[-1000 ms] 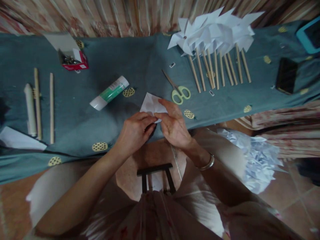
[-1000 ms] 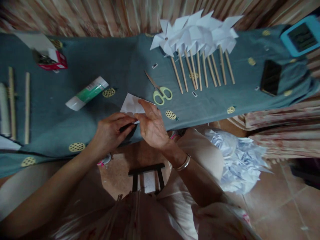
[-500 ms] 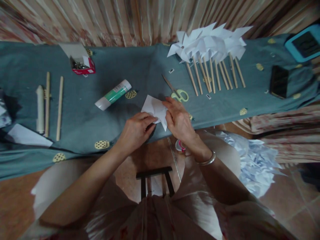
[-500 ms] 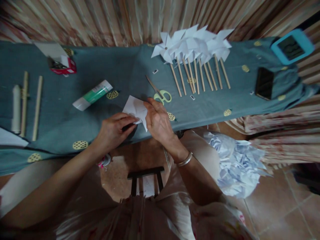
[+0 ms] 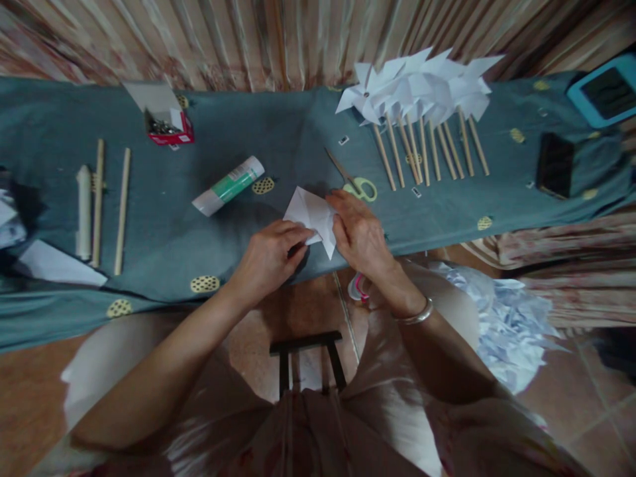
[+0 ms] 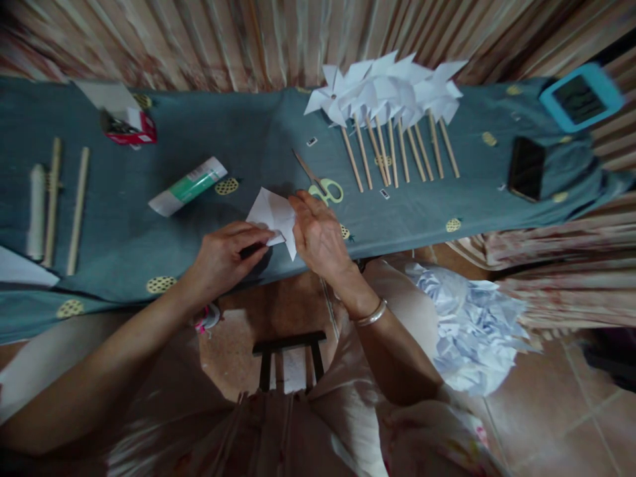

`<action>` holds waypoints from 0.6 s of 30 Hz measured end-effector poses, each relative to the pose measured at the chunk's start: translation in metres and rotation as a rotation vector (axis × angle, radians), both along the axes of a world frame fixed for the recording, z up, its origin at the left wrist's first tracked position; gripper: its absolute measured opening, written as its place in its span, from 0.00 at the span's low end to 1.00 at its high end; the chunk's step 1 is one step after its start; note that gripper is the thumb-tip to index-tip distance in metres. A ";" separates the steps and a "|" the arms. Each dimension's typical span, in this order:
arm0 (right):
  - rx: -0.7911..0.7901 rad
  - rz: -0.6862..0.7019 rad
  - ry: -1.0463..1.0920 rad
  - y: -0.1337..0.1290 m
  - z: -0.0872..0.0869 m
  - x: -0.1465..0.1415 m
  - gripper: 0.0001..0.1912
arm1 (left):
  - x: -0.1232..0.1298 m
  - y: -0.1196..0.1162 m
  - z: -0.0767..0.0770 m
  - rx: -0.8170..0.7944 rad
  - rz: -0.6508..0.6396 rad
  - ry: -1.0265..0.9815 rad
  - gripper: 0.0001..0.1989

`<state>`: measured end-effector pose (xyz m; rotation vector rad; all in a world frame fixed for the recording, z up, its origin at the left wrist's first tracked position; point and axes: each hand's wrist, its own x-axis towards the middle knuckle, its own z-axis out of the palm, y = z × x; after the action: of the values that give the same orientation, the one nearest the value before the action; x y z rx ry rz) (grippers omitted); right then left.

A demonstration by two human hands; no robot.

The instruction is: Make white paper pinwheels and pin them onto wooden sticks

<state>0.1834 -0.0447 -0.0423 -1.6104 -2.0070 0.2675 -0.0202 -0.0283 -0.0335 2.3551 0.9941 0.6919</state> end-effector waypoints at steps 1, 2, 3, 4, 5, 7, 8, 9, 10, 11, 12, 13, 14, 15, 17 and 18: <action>0.009 0.002 -0.008 0.001 0.000 0.001 0.22 | 0.000 0.000 0.001 -0.003 0.003 0.002 0.12; 0.014 0.003 -0.012 0.001 0.001 0.002 0.22 | 0.000 0.000 0.001 -0.005 0.005 0.004 0.12; 0.016 0.002 -0.013 0.002 0.002 0.003 0.22 | -0.001 0.000 0.002 -0.005 0.005 0.006 0.12; 0.013 -0.001 -0.009 0.002 0.003 0.004 0.21 | -0.001 0.001 0.002 0.000 0.005 0.007 0.13; 0.008 -0.005 -0.002 0.002 0.004 0.005 0.21 | -0.003 0.002 0.003 0.006 0.007 0.012 0.13; 0.000 -0.013 0.018 0.001 0.006 0.006 0.20 | -0.006 0.004 0.005 0.018 0.018 0.033 0.13; 0.000 -0.016 0.030 0.000 0.007 0.006 0.20 | -0.008 0.006 0.006 0.023 0.022 0.047 0.13; 0.001 -0.016 0.043 -0.001 0.008 0.006 0.19 | -0.011 0.007 0.007 0.028 0.026 0.059 0.13; 0.002 -0.012 0.056 -0.003 0.009 0.006 0.19 | -0.013 0.009 0.008 0.035 0.026 0.071 0.13; -0.002 -0.006 0.069 -0.005 0.010 0.006 0.18 | -0.016 0.010 0.009 0.039 0.026 0.082 0.13; -0.011 0.001 0.082 -0.008 0.011 0.005 0.18 | -0.019 0.012 0.009 0.051 0.024 0.088 0.13; -0.024 0.008 0.094 -0.010 0.012 0.005 0.17 | -0.021 0.013 0.010 0.066 0.020 0.092 0.13; -0.038 0.014 0.106 -0.013 0.013 0.004 0.17 | -0.024 0.015 0.009 0.084 0.015 0.095 0.13; -0.052 0.020 0.117 -0.015 0.014 0.004 0.16 | -0.026 0.016 0.009 0.106 0.011 0.095 0.13; -0.076 0.035 0.138 -0.019 0.017 0.002 0.15 | -0.030 0.019 0.007 0.158 0.007 0.087 0.12; -0.086 0.046 0.148 -0.021 0.019 0.002 0.15 | -0.031 0.020 0.007 0.186 0.011 0.082 0.11</action>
<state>0.1851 -0.0654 -0.0237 -1.5498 -1.9448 0.4824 -0.0511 -0.0083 -0.0264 2.5583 1.0170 0.7251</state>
